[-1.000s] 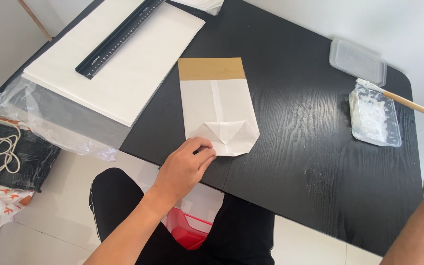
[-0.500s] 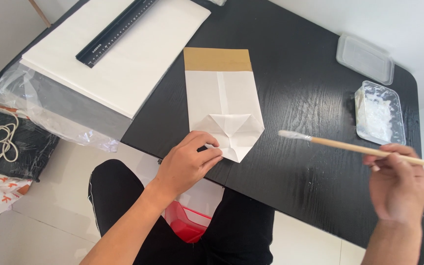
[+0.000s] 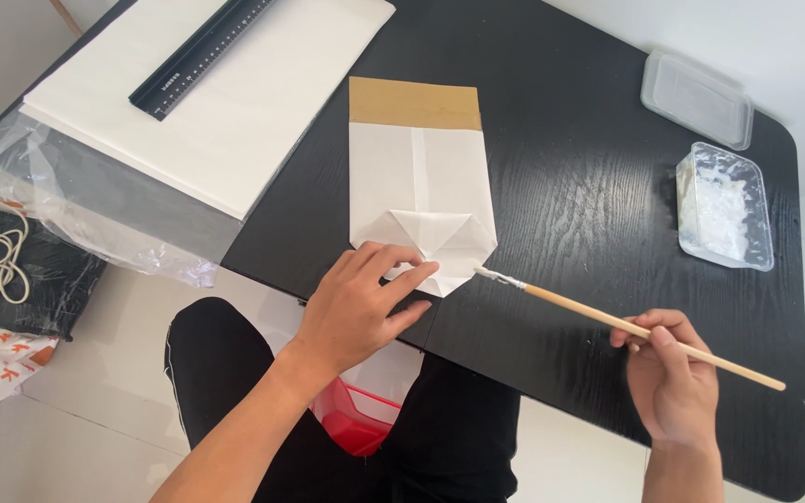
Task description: Folding the bottom of a paper bag and applying glue with a brush to seal it.
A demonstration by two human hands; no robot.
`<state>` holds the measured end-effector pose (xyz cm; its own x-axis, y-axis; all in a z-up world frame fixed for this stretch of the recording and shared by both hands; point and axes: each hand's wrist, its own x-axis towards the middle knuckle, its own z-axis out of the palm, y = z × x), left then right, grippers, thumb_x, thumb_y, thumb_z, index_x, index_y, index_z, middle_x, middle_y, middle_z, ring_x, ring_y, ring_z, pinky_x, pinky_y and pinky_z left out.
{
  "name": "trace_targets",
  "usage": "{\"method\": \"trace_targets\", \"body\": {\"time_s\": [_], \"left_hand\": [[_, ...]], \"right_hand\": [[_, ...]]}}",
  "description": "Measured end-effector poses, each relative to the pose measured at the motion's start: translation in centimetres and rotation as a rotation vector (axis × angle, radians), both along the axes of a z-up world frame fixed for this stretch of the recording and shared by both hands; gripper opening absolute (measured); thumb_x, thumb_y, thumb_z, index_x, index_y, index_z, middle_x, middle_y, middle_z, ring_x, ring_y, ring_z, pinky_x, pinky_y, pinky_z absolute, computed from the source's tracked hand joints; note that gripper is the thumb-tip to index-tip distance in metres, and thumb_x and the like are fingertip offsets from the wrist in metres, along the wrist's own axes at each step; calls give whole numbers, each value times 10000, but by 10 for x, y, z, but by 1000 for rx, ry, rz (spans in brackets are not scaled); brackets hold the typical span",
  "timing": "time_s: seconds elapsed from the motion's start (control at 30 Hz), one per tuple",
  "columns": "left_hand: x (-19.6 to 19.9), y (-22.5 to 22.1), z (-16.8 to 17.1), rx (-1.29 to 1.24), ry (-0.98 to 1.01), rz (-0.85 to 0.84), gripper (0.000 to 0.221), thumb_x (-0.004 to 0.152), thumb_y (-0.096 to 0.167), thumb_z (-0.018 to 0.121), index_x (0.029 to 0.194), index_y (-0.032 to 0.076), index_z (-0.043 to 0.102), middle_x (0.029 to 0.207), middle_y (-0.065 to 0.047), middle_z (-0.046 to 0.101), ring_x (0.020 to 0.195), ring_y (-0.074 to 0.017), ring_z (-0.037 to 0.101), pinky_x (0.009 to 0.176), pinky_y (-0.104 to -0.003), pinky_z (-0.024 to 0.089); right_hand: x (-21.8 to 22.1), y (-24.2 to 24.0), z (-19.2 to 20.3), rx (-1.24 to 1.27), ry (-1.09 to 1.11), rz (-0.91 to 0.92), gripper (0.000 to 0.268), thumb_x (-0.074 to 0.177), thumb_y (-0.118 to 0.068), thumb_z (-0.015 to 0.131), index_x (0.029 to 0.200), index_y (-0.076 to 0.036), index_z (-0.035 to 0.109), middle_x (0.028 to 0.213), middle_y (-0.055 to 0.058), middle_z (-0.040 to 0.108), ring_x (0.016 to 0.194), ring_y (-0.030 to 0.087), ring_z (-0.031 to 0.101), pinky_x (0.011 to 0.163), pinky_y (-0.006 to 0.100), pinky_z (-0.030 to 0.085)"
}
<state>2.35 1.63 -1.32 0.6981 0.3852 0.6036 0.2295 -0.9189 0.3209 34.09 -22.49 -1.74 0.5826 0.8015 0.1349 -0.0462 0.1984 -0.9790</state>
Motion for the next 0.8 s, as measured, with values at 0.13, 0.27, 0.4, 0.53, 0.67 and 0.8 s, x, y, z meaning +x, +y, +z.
{"method": "trace_targets", "body": {"time_s": [0.13,0.27,0.4,0.53,0.67,0.8], "left_hand": [[4,0,6,-17,89,17,392,876,335,806,1203,151,691,1186,-56,619,1010,-244,581,752,-389,524],[8,0,7,-55,123,-51,261,869,280,785,1063,126,704,1170,-71,631,1031,-254,597,812,-401,516],[11,1,4,-105,115,-132,214,842,196,796,1005,91,705,1148,-72,672,1111,-262,623,865,-400,528],[19,2,5,-53,107,-173,246,875,271,800,990,86,686,1081,-58,673,1047,-271,639,877,-400,520],[31,-2,4,32,112,-187,385,836,342,807,1073,67,678,1035,-74,634,948,-258,584,835,-388,524],[37,-6,1,41,139,-192,415,854,378,793,1065,37,690,1036,-92,600,924,-256,575,792,-377,527]], "right_hand": [[1,-6,-11,-7,-16,2,155,1096,-143,523,1109,-42,640,948,159,697,871,242,648,914,339,495],[2,-6,-16,3,-18,-4,154,1092,-142,515,1116,-42,629,953,164,695,869,247,643,913,335,491],[2,-7,-15,12,11,-3,157,1096,-146,515,1127,-48,635,961,148,698,871,246,641,904,335,489],[4,-8,-18,29,46,-26,154,1092,-161,524,1132,-63,637,949,136,691,877,238,650,875,325,493],[4,-7,-18,78,96,-36,166,1102,-189,546,1175,-83,650,978,109,703,910,209,659,871,309,506],[2,-7,-16,78,107,-47,165,1100,-199,560,1184,-88,648,972,87,688,911,206,653,867,308,506]]}}
